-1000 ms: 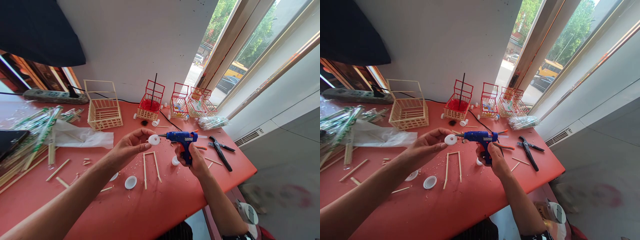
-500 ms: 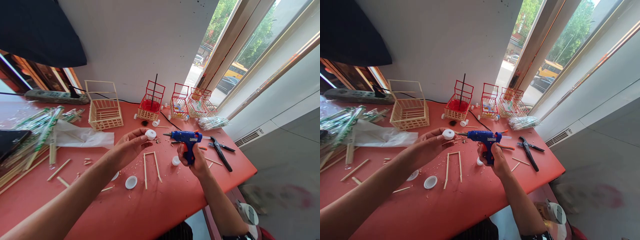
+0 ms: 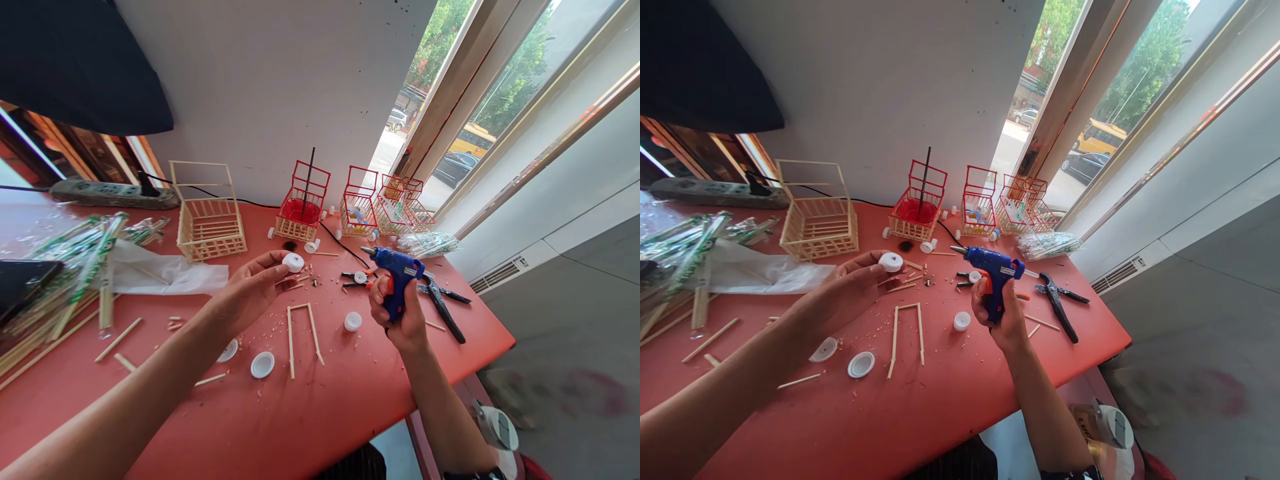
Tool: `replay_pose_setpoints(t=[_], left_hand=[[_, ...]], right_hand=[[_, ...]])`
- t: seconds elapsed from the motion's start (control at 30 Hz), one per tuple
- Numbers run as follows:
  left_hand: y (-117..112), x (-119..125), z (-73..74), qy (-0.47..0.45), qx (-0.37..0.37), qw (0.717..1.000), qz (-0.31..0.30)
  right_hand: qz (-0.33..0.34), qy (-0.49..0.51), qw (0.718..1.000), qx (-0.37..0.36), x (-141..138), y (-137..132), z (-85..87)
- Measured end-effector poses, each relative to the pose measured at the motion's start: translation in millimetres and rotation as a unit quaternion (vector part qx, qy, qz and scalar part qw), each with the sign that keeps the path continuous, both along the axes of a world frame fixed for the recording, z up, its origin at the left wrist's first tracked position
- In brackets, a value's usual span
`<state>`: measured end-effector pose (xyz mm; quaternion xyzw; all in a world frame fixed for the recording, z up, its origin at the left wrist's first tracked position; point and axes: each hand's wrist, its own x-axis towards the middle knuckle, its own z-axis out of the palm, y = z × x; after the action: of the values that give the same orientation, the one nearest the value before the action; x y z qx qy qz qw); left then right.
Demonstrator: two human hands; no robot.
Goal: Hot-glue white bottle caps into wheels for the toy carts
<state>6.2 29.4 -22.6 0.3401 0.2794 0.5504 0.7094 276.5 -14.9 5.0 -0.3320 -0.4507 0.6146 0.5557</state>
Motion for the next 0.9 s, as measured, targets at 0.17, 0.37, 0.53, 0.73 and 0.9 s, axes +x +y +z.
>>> replay_pose_setpoints(t=[0.17,0.37,0.53,0.73,0.9], left_hand=[[2.2,-2.1,2.1,0.113,0.029,0.991,0.064],[-8.2,4.3,11.3,0.265,0.146,0.943,0.137],[-20.3,9.4,25.6,0.353,0.247,0.880,0.199],[-27.1,11.8,39.3,0.361,0.270,0.861,0.234],[-29.7,14.6,37.6,0.388,0.295,0.841,0.236]], right_hand=[[-0.079,0.010,0.997,0.020,5.4,0.8,10.6],[-0.083,0.019,0.996,0.017,6.3,2.0,10.0],[-0.087,0.022,0.996,0.019,5.7,2.0,8.7],[-0.099,-0.002,0.995,0.026,5.1,2.4,8.7],[-0.090,0.012,0.995,0.031,4.4,3.2,9.2]])
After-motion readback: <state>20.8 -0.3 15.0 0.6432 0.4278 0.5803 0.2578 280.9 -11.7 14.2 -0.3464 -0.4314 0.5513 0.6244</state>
